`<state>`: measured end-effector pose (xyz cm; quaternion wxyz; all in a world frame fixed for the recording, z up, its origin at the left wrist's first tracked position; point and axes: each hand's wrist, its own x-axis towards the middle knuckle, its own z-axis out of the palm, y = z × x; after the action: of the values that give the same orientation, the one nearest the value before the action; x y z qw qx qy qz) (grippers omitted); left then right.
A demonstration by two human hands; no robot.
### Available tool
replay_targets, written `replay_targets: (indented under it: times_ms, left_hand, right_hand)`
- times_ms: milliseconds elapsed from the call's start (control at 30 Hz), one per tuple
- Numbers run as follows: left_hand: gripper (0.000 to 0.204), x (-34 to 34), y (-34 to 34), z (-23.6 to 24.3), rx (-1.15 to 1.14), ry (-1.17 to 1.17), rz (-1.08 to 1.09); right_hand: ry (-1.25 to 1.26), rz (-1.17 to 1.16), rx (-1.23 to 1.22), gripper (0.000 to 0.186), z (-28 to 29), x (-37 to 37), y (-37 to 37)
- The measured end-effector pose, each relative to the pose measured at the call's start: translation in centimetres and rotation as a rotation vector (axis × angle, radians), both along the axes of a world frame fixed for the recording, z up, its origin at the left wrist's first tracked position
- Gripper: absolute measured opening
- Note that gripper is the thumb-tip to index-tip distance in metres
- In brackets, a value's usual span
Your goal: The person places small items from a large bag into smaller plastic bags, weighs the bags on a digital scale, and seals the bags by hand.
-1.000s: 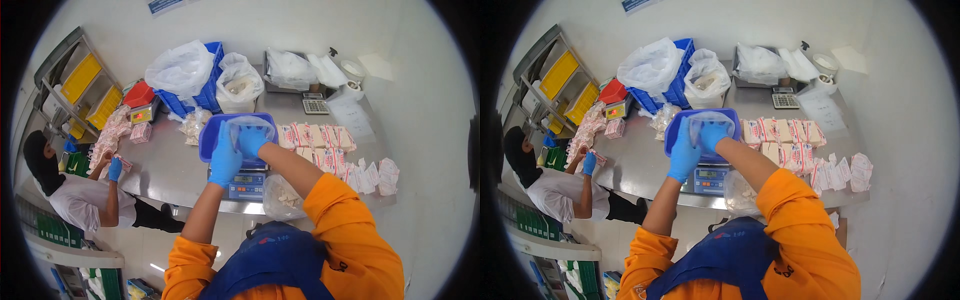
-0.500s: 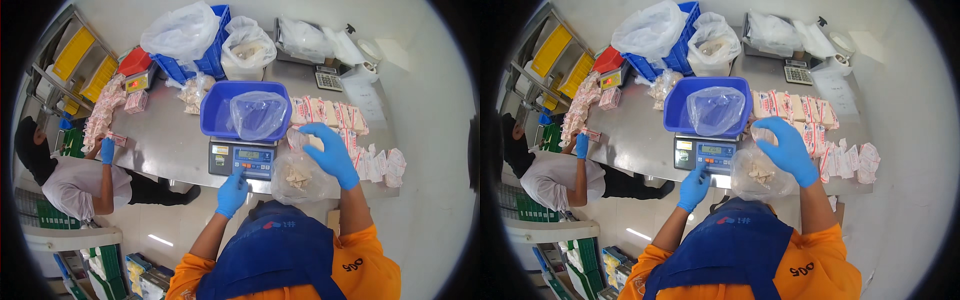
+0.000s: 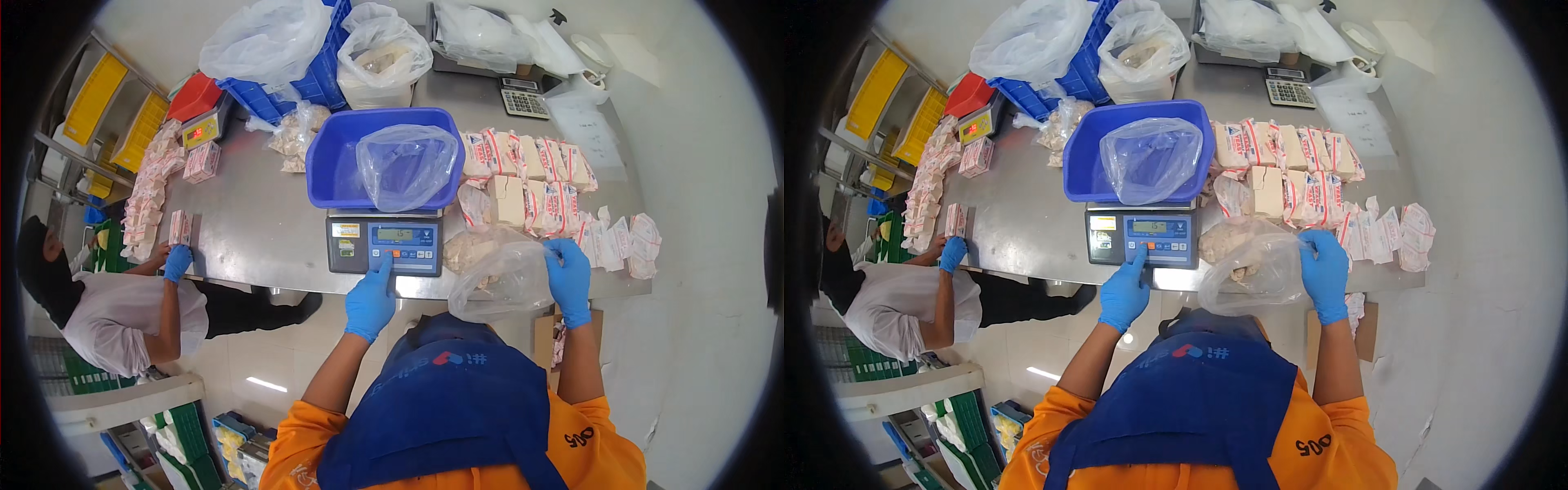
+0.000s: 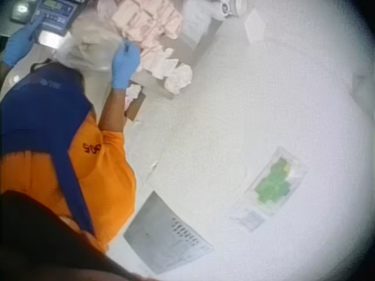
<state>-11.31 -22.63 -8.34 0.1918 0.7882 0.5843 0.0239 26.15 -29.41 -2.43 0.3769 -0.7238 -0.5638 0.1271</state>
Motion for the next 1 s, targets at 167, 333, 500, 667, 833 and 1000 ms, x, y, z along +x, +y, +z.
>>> replay_targets:
  times_ms: [167,333,500,667,833,1000]
  left_hand:
    - [0.078,0.4,0.2,1.0,-0.034,0.011,0.008]
    - [0.075,0.8,-0.8,0.9,-0.035,-0.121,0.051]
    - [0.053,3.9,-1.9,2.9,-0.080,-0.411,0.046]
    - [0.038,6.3,-2.4,4.2,-0.110,-0.635,0.001]
    - [0.039,5.7,-3.3,3.6,-0.142,-0.645,-0.008]
    - [0.040,4.4,-4.7,3.9,-0.330,-0.769,0.123]
  right_hand:
    - [0.135,0.210,-0.028,0.028,2.6,-1.4,0.9]
    - [0.535,0.200,-0.048,0.033,1.8,-2.6,4.3]
    - [-0.004,0.574,-0.251,0.025,-3.2,-5.0,8.8]
    - [-0.181,0.413,-0.457,0.020,-6.0,-8.9,13.5]
    - [-0.020,0.218,-0.149,0.034,-9.3,-11.1,17.2]
    - [-0.160,0.290,-0.200,0.035,-11.6,-10.6,20.2]
